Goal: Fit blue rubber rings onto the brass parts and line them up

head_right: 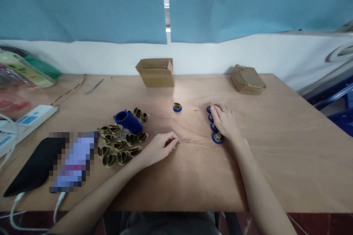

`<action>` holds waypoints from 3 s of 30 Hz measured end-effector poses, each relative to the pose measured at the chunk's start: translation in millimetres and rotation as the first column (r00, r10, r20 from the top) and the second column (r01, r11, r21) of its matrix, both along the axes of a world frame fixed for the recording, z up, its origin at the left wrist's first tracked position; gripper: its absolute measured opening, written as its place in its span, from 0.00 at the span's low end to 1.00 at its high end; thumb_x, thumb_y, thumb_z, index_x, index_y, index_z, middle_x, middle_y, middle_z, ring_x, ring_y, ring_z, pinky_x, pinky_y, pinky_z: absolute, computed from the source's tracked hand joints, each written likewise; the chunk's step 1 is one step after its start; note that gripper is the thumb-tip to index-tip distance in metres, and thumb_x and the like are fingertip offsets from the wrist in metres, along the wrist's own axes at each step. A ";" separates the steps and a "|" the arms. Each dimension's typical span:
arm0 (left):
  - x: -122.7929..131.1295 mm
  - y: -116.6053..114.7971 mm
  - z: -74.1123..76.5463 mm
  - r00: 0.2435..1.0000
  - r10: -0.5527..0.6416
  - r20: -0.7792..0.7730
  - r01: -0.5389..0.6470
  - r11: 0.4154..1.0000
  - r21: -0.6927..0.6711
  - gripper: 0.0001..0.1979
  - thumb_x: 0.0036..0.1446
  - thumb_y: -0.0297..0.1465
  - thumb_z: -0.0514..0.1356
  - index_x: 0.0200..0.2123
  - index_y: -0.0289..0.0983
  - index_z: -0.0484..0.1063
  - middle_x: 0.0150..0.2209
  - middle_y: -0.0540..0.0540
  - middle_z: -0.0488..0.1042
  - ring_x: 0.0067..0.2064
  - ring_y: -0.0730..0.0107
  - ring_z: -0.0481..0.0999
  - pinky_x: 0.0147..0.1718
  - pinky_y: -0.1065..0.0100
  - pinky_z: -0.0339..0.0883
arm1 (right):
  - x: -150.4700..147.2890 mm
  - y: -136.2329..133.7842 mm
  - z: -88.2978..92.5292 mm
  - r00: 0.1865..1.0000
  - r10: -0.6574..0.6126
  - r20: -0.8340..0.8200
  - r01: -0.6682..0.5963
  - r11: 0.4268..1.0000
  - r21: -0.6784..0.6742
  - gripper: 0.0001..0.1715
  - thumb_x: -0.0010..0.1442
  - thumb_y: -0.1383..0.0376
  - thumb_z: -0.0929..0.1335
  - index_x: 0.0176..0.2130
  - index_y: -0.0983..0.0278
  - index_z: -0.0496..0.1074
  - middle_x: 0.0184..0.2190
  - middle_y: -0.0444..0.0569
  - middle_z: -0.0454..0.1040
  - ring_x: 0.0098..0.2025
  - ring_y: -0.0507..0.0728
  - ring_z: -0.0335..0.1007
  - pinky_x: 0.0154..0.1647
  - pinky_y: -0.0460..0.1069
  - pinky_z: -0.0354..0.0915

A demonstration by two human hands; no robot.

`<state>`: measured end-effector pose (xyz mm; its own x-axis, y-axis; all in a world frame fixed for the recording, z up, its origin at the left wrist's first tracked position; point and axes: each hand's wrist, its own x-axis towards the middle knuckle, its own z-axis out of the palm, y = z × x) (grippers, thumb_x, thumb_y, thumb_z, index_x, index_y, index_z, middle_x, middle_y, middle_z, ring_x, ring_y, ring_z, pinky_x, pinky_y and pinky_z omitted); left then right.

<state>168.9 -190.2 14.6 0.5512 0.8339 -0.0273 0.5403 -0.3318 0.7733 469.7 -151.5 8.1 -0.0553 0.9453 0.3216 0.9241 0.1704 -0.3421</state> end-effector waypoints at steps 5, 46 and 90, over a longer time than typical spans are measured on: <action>0.3 -1.7 -2.5 0.996 -0.018 -0.090 0.027 0.994 0.104 0.12 0.67 0.29 0.52 0.30 0.38 0.67 0.30 0.48 0.76 0.33 0.65 0.75 0.33 0.67 0.60 | -2.0 -1.5 3.5 0.999 -0.029 0.038 0.030 0.999 -0.020 0.33 0.73 0.52 0.51 0.58 0.65 0.72 0.60 0.60 0.71 0.61 0.70 0.66 0.60 0.64 0.62; -92.8 -18.0 57.0 0.870 0.493 -0.010 -0.325 0.587 0.741 0.13 0.66 0.35 0.59 0.51 0.39 0.69 0.49 0.41 0.78 0.50 0.55 0.77 0.52 0.55 0.69 | -128.0 -58.6 -12.8 0.803 0.583 -0.124 -0.593 0.803 -0.058 0.19 0.68 0.67 0.62 0.57 0.66 0.68 0.62 0.61 0.68 0.62 0.65 0.67 0.61 0.63 0.68; -77.9 -26.5 2.1 0.807 0.516 -0.288 -0.233 0.726 0.647 0.13 0.68 0.31 0.50 0.44 0.34 0.75 0.45 0.36 0.80 0.45 0.48 0.78 0.44 0.52 0.70 | -130.0 -61.2 -7.7 0.801 0.589 -0.107 -0.597 0.800 -0.061 0.16 0.68 0.69 0.63 0.54 0.66 0.69 0.58 0.61 0.71 0.58 0.64 0.70 0.59 0.61 0.69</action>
<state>91.0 -216.7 16.7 0.2357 0.9020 0.3617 0.9331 -0.3140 0.1752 339.7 -212.7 0.4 -0.5923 0.7601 0.2672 0.6217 0.6421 -0.4485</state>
